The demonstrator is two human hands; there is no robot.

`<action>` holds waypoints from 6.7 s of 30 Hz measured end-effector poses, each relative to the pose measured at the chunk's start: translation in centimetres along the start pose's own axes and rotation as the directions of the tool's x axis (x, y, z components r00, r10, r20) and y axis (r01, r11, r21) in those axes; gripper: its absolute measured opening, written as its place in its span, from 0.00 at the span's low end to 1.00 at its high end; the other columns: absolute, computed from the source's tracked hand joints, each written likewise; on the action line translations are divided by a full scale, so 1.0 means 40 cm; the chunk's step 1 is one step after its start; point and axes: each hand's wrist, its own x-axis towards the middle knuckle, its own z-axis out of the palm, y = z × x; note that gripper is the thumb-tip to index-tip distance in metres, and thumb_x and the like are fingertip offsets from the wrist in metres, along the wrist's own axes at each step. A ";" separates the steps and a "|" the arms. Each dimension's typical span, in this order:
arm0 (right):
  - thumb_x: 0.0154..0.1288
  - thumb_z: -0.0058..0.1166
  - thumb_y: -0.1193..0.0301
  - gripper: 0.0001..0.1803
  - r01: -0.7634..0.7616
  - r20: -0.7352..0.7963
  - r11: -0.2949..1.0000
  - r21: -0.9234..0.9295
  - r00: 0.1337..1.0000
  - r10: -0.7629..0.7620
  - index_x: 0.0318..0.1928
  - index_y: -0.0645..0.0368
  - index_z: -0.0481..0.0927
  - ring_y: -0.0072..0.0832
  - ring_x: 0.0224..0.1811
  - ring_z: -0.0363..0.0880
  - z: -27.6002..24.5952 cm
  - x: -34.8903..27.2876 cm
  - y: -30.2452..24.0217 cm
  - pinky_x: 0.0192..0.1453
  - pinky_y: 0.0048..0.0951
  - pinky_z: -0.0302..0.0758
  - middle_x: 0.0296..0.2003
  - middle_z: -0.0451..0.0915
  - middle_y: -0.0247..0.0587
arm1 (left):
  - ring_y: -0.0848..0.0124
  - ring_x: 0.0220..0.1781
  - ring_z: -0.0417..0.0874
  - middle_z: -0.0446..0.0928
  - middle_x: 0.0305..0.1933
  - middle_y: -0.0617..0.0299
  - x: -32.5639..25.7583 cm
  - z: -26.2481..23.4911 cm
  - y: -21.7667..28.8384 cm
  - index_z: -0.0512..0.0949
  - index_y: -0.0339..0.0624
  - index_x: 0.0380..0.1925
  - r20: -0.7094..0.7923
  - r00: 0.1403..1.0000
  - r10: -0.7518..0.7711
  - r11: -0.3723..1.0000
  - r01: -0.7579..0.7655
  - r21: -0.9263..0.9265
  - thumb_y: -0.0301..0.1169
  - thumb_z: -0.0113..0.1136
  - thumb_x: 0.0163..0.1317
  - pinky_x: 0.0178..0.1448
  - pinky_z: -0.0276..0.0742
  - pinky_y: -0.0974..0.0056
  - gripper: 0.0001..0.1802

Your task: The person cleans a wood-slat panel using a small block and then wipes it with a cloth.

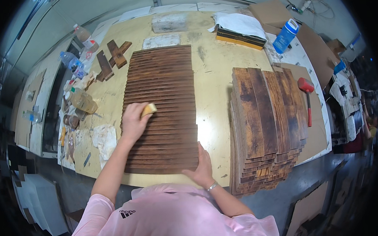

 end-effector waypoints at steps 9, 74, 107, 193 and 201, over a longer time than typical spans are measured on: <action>0.35 0.83 0.64 0.71 0.050 0.008 0.998 -0.031 0.999 -0.049 0.78 0.65 0.50 0.54 0.68 0.69 -0.018 0.018 -0.006 0.73 0.47 0.67 0.68 0.69 0.57 | 0.54 0.48 0.80 0.79 0.43 0.55 0.131 0.168 -0.018 0.84 0.41 0.44 0.171 0.969 0.180 0.978 -0.195 0.076 0.28 0.71 0.54 0.52 0.80 0.54 0.16; 0.34 0.81 0.65 0.69 0.016 -0.006 1.000 -0.018 1.000 -0.016 0.78 0.63 0.54 0.54 0.65 0.70 -0.013 0.024 -0.003 0.71 0.48 0.67 0.63 0.72 0.55 | 0.61 0.49 0.78 0.81 0.41 0.64 0.185 0.229 -0.029 0.87 0.46 0.44 0.159 0.967 0.198 0.978 -0.206 0.033 0.25 0.70 0.53 0.54 0.74 0.56 0.16; 0.33 0.83 0.57 0.73 -0.020 0.076 0.999 0.048 0.997 0.016 0.79 0.63 0.51 0.50 0.76 0.60 -0.001 0.030 0.009 0.81 0.48 0.56 0.73 0.62 0.55 | 0.54 0.65 0.78 0.80 0.58 0.49 -0.373 -0.281 -0.409 0.73 0.39 0.65 0.429 0.480 -0.765 0.148 0.780 -0.608 0.17 0.56 0.62 0.69 0.73 0.47 0.28; 0.72 0.57 0.60 0.51 -0.025 0.070 0.917 0.398 0.998 -0.004 0.82 0.58 0.39 0.46 0.85 0.37 0.014 0.503 0.097 0.87 0.42 0.33 0.83 0.44 0.50 | 0.75 0.40 0.84 0.85 0.46 0.60 -0.049 -0.150 -0.390 0.83 0.32 0.55 0.169 0.812 -0.559 0.765 0.584 -0.272 0.22 0.52 0.70 0.47 0.78 0.67 0.17; 0.73 0.54 0.57 0.48 -0.066 0.048 0.855 0.515 0.998 0.047 0.82 0.57 0.41 0.44 0.86 0.37 -0.024 0.558 0.080 0.85 0.37 0.39 0.82 0.43 0.57 | 0.55 0.71 0.74 0.71 0.72 0.43 0.180 0.088 -0.281 0.69 0.32 0.69 0.183 0.939 -0.291 0.925 0.325 -0.195 0.31 0.58 0.71 0.75 0.67 0.57 0.29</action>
